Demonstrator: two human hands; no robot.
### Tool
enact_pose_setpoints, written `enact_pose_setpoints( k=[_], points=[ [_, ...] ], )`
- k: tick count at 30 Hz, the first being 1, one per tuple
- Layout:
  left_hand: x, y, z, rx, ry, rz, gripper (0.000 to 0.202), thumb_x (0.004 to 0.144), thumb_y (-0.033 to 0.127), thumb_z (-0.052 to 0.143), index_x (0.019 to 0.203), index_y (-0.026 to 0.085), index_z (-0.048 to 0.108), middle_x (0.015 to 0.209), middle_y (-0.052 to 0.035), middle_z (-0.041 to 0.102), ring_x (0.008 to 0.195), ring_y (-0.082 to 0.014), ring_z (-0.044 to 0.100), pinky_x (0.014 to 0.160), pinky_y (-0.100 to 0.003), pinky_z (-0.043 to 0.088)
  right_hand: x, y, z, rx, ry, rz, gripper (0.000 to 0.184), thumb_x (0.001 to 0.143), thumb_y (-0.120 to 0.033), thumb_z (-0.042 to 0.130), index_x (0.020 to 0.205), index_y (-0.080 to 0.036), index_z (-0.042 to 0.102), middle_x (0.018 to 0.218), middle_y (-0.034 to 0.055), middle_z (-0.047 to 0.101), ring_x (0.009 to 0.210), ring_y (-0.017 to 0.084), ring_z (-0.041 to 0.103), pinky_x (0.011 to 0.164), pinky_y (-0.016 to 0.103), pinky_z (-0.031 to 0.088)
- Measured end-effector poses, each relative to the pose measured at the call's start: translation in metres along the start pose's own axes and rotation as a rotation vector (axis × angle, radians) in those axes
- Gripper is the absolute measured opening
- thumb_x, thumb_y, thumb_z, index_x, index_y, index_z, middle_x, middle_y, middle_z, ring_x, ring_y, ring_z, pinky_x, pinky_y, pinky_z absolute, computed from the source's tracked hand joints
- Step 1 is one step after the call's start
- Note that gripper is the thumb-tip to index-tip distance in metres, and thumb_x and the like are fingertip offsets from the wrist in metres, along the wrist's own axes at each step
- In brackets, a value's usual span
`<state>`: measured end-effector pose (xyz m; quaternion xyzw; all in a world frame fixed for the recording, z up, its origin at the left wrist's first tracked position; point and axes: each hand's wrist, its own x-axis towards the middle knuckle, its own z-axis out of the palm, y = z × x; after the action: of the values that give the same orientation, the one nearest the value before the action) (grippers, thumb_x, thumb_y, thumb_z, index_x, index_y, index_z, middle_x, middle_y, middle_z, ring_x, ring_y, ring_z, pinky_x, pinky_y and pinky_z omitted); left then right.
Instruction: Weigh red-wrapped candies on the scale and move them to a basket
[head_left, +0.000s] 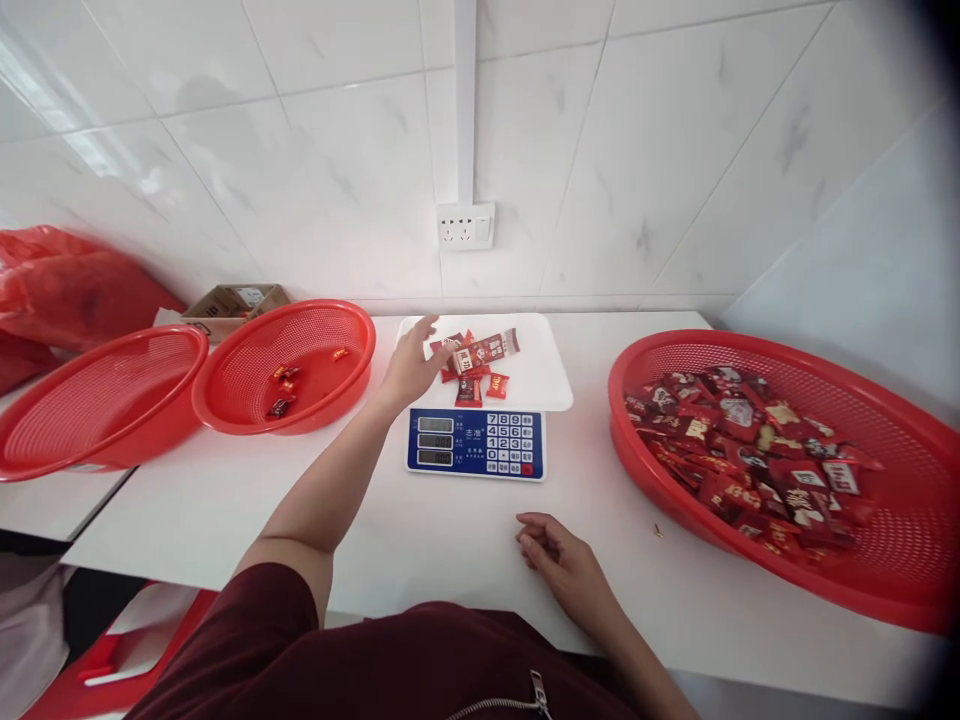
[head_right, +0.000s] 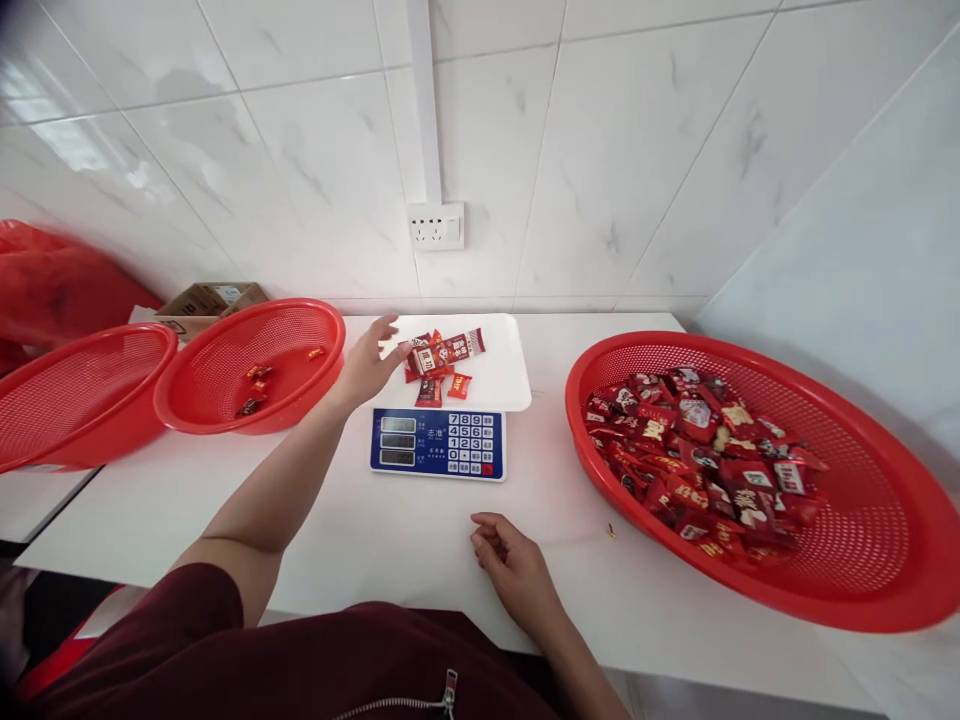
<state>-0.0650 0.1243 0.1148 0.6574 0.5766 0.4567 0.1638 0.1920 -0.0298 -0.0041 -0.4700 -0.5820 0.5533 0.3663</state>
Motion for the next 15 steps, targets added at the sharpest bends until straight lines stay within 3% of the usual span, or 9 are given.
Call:
enact_pose_setpoints(
  k=[3,6,10,13,15],
  points=[
    [-0.009,0.0,-0.004,0.092,0.112,0.083,0.048,0.083,0.035,0.058,0.126,0.018,0.044,0.121,-0.0148,0.054,0.115,-0.0262,0.047,0.095,-0.043,0.038,-0.002,0.0,-0.001,0.004,0.003,0.009,0.02,0.072,-0.043,0.06,0.091,-0.05,0.064,0.076,-0.0018,0.066,0.065,0.029,0.064,0.062,0.05,0.056],
    [-0.036,0.005,-0.008,0.009,0.151,0.118,0.052,0.087,0.035,0.053,0.133,0.021,0.034,0.123,-0.0135,0.052,0.116,-0.0236,0.048,0.095,-0.041,0.04,-0.002,-0.001,-0.001,0.006,0.003,0.016,0.02,0.072,-0.044,0.06,0.091,-0.05,0.064,0.075,-0.0022,0.065,0.065,0.029,0.063,0.062,0.05,0.056],
    [-0.08,0.006,-0.011,-0.052,0.289,0.165,0.059,0.085,0.036,0.054,0.136,0.024,0.026,0.12,-0.0114,0.052,0.11,-0.0216,0.052,0.095,-0.04,0.042,-0.002,0.001,-0.002,0.006,-0.009,0.031,0.02,0.073,-0.041,0.061,0.09,-0.05,0.064,0.078,-0.0016,0.066,0.066,0.029,0.063,0.063,0.05,0.056],
    [-0.109,0.002,-0.011,-0.103,0.378,0.105,0.05,0.084,0.036,0.056,0.129,0.024,0.036,0.108,-0.0084,0.057,0.098,-0.0195,0.056,0.089,-0.037,0.044,-0.002,0.003,-0.002,-0.017,-0.012,0.04,0.021,0.072,-0.04,0.062,0.09,-0.05,0.065,0.078,-0.0019,0.067,0.067,0.03,0.064,0.063,0.05,0.056],
    [-0.127,-0.001,-0.008,-0.103,0.317,0.035,0.033,0.083,0.036,0.057,0.112,0.022,0.051,0.094,-0.0059,0.06,0.087,-0.0182,0.058,0.082,-0.034,0.046,-0.002,0.003,-0.002,-0.026,-0.008,0.046,0.023,0.071,-0.038,0.062,0.091,-0.05,0.065,0.079,-0.0021,0.067,0.068,0.03,0.064,0.063,0.049,0.056]
  ],
)
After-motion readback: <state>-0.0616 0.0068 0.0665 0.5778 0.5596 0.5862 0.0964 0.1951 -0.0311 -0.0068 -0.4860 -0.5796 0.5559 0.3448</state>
